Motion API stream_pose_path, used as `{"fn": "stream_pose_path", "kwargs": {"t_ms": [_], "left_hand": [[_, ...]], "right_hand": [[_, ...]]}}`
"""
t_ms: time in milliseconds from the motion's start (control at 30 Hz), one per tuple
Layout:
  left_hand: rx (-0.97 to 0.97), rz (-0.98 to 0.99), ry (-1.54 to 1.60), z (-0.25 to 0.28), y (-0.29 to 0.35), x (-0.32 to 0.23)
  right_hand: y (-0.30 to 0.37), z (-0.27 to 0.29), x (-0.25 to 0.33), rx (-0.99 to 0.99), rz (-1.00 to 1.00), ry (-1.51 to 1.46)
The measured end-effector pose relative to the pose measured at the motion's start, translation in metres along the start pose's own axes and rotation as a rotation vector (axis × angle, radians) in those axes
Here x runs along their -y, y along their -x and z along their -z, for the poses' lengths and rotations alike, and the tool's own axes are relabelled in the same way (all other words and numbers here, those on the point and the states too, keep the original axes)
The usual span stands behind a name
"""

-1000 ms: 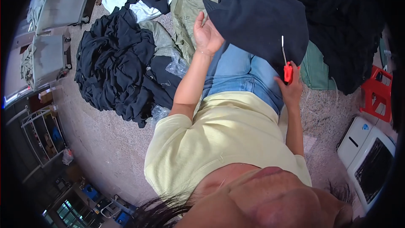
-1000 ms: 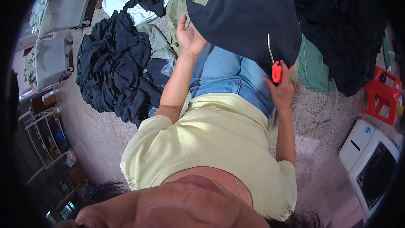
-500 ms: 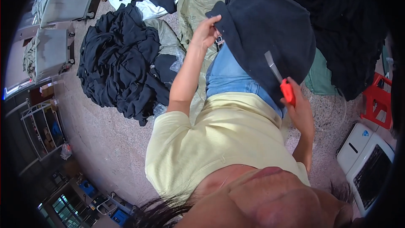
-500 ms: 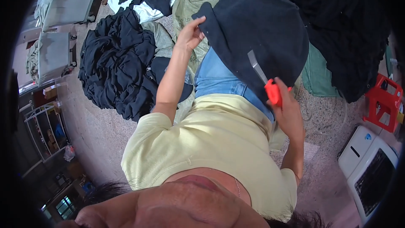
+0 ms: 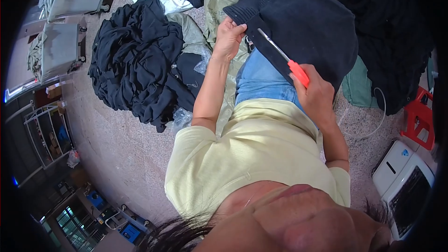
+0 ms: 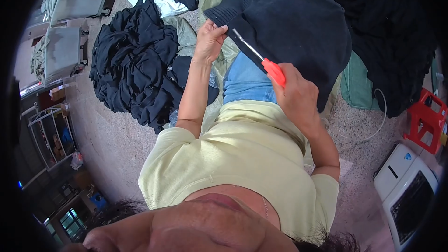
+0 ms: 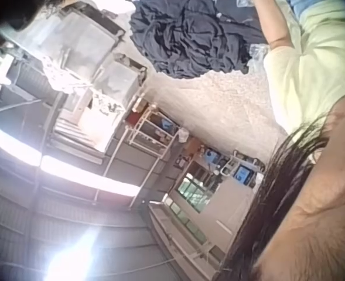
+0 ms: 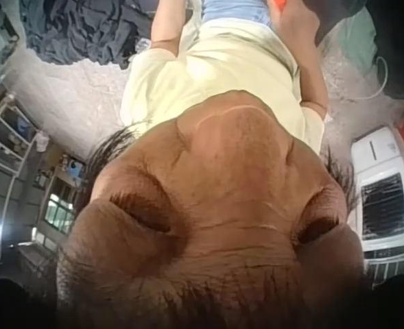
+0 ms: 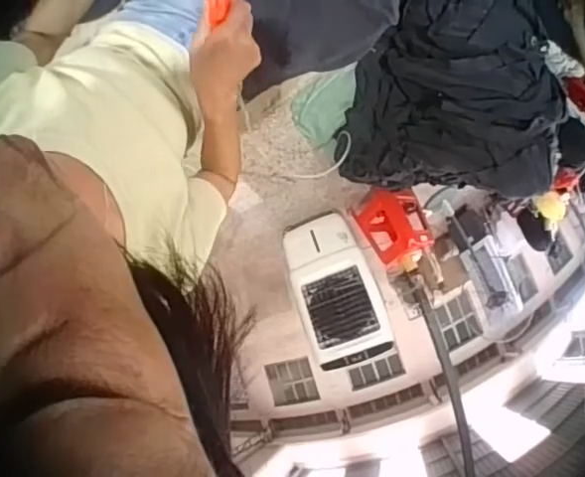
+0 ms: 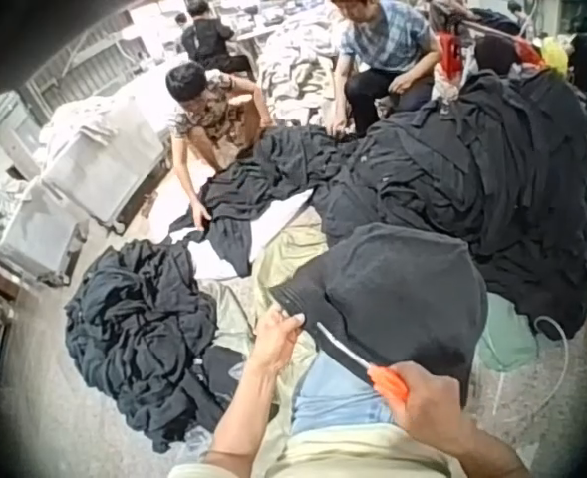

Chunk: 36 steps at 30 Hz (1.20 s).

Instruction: Trimming loose threads and sealing eyelets on black garments using a handheld thread burner.

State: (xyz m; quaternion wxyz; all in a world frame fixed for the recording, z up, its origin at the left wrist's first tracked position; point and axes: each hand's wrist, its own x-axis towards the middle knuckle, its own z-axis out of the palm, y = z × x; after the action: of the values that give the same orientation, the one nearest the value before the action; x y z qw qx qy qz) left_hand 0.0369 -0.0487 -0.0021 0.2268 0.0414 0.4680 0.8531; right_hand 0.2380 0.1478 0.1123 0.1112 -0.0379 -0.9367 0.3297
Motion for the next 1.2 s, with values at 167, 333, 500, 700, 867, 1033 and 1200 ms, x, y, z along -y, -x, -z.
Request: {"fn": "stream_pose_path", "kwargs": {"t_ms": [167, 333, 500, 700, 867, 1033, 1200], "left_hand": [[0.022, 0.014, -0.084, -0.004, 0.002, 0.002], [-0.008, 0.120, 0.329, -0.008, 0.004, 0.007], [0.006, 0.292, 0.276, 0.013, 0.010, 0.044], [0.080, 0.234, 0.262, 0.011, 0.011, 0.034], [0.071, 0.450, 0.516, -0.032, 0.036, 0.031], [0.141, 0.526, 0.183, -0.066, 0.070, 0.057], [0.195, 0.510, 0.337, -0.059, 0.057, 0.044]], "right_hand": [[-0.007, -0.006, 0.003, 0.052, -0.023, 0.008], [0.005, 0.007, -0.001, 0.063, -0.116, 0.034], [0.025, 0.014, -0.013, 0.118, -0.180, 0.068], [0.029, 0.008, -0.014, 0.127, -0.200, 0.076], [0.037, 0.024, -0.019, 0.033, -0.273, -0.061], [0.065, 0.051, -0.026, 0.044, -0.333, -0.023], [0.079, 0.054, -0.030, 0.077, -0.316, 0.048]]}}
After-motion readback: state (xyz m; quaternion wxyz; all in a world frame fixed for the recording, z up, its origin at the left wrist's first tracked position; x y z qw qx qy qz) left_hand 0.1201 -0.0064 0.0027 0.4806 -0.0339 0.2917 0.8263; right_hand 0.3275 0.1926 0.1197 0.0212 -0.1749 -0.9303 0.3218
